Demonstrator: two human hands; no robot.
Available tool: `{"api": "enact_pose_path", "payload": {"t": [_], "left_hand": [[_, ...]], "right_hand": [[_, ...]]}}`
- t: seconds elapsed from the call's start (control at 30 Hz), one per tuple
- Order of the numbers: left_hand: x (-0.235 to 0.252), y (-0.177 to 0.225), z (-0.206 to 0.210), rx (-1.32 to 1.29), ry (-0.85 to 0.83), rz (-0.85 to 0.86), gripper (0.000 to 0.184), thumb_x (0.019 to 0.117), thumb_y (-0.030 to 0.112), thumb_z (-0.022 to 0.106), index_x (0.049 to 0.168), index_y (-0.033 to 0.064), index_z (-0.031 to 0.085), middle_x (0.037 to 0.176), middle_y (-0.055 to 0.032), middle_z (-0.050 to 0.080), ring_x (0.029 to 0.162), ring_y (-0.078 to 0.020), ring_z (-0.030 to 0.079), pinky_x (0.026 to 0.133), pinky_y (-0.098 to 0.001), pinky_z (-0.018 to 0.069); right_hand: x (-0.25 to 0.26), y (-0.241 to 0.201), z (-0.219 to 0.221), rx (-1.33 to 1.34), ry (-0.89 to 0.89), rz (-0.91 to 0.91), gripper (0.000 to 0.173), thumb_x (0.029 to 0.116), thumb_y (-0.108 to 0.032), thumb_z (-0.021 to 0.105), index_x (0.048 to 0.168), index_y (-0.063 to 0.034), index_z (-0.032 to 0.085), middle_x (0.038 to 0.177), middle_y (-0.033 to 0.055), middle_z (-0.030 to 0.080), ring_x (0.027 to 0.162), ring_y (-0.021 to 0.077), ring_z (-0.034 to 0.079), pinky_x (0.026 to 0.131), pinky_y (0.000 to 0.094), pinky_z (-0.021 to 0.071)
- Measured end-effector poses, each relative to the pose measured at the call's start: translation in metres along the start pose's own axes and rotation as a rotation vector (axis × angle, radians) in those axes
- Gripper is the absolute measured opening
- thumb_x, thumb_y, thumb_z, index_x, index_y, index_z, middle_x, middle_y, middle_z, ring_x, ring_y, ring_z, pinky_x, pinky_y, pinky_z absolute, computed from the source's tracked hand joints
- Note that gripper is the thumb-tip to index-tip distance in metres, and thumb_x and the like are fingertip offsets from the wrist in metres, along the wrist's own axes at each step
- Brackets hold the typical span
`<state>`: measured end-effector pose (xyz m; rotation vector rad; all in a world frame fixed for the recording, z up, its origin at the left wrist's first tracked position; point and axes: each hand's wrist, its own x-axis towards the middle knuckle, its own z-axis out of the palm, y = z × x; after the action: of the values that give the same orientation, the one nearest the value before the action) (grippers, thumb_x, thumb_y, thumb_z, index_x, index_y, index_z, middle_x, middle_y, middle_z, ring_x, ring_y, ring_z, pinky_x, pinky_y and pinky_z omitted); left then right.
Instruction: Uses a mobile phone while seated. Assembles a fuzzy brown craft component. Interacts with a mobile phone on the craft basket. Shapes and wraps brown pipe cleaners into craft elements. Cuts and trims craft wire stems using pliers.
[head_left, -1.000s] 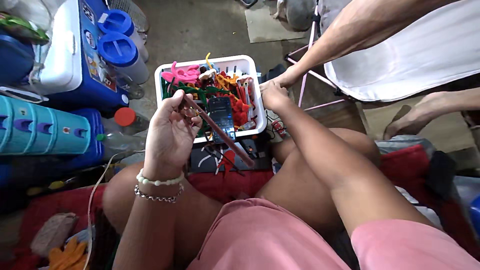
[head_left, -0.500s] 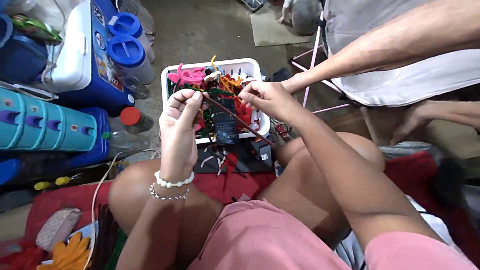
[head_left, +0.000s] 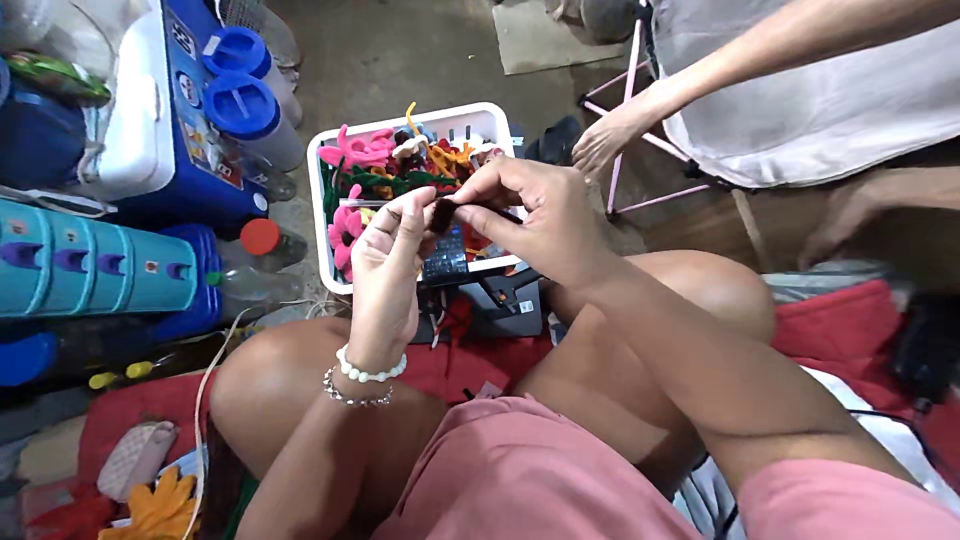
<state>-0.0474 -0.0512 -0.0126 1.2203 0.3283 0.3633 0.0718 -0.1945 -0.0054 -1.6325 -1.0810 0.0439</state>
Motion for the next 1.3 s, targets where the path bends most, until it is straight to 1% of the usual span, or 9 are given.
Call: {"api": "enact_pose_path", "payload": {"t": [0.07,0.13,0.27,0.43,0.53,0.73,1.07,1.2,1.3], "left_hand": [[0.000,0.000,0.000,0.026,-0.022,0.034,0.024,0.1060,0.016,0.056,0.129,0.0106,0.063,0.114,0.0010,0.072,0.097,-0.0074,0.069,0.088,-0.0241,0.0566],[-0.001,-0.001,0.000,0.038,-0.025,0.056,0.024,0.1013,0.009,0.062,0.125,0.0106,0.064,0.109,0.0016,0.071,0.096,-0.0078,0.069,0.088,-0.0254,0.0573],[-0.003,-0.002,0.002,-0.002,-0.012,0.070,0.021,0.0983,0.006,0.066,0.118,0.0106,0.066,0.104,0.0010,0.072,0.095,-0.0090,0.069,0.090,-0.0273,0.0580],[-0.004,-0.001,0.002,-0.022,0.027,0.072,0.016,0.0997,0.007,0.064,0.115,0.0108,0.065,0.100,0.0003,0.071,0.091,-0.0088,0.069,0.087,-0.0266,0.0576],[-0.005,0.000,0.003,-0.030,0.045,0.073,0.016,0.0996,0.006,0.064,0.115,0.0103,0.065,0.098,0.0001,0.072,0.090,-0.0090,0.069,0.087,-0.0264,0.0580],[-0.006,-0.001,0.004,-0.049,0.061,0.065,0.015,0.0987,0.004,0.065,0.113,0.0092,0.065,0.096,0.0000,0.073,0.089,-0.0087,0.070,0.087,-0.0260,0.0579],[-0.006,0.002,0.001,0.053,0.045,0.062,0.016,0.0978,0.004,0.066,0.112,0.0101,0.064,0.093,0.0019,0.073,0.087,-0.0070,0.070,0.085,-0.0244,0.0577],[-0.003,0.006,-0.006,0.181,-0.038,0.038,0.017,0.0973,0.003,0.066,0.113,0.0102,0.063,0.090,0.0027,0.072,0.081,-0.0060,0.069,0.077,-0.0216,0.0575],[-0.003,0.005,-0.010,0.254,-0.079,0.012,0.019,0.0956,0.002,0.068,0.112,0.0097,0.064,0.087,0.0016,0.071,0.076,-0.0063,0.068,0.072,-0.0206,0.0584]], "right_hand": [[-0.001,-0.002,-0.004,-0.006,0.023,0.028,0.011,0.0928,-0.003,0.072,0.103,0.0010,0.072,0.096,0.0067,0.074,0.083,0.0067,0.072,0.078,0.0227,0.0624],[-0.002,-0.004,-0.005,0.010,0.033,0.040,0.011,0.0924,-0.002,0.072,0.103,0.0013,0.070,0.094,0.0067,0.073,0.080,0.0070,0.072,0.075,0.0228,0.0627],[-0.003,-0.012,-0.006,0.021,-0.002,0.051,0.011,0.0906,0.000,0.073,0.101,0.0007,0.069,0.091,0.0063,0.071,0.076,0.0076,0.070,0.070,0.0227,0.0624],[-0.004,-0.010,0.001,-0.027,0.008,-0.004,0.011,0.0907,-0.004,0.073,0.101,-0.0005,0.072,0.094,0.0049,0.073,0.084,0.0057,0.070,0.078,0.0212,0.0608],[-0.004,-0.012,0.002,-0.051,0.003,-0.045,0.009,0.0898,-0.003,0.073,0.098,0.0009,0.072,0.093,0.0063,0.072,0.083,0.0073,0.070,0.077,0.0224,0.0608],[-0.004,-0.010,0.004,-0.051,-0.003,-0.046,0.009,0.0886,-0.003,0.073,0.097,0.0006,0.072,0.092,0.0063,0.072,0.082,0.0075,0.070,0.075,0.0227,0.0607],[-0.004,-0.010,0.001,-0.039,-0.035,-0.037,0.007,0.0877,-0.002,0.073,0.095,-0.0004,0.073,0.092,0.0058,0.072,0.083,0.0063,0.070,0.077,0.0211,0.0604],[-0.002,-0.006,-0.006,-0.087,-0.152,-0.082,0.007,0.0915,-0.004,0.069,0.097,-0.0020,0.073,0.095,0.0053,0.072,0.088,0.0062,0.068,0.080,0.0203,0.0578],[0.000,0.004,-0.014,-0.168,-0.258,-0.152,0.008,0.0934,-0.008,0.069,0.098,-0.0052,0.075,0.098,0.0045,0.072,0.092,0.0101,0.069,0.084,0.0261,0.0583]]}}
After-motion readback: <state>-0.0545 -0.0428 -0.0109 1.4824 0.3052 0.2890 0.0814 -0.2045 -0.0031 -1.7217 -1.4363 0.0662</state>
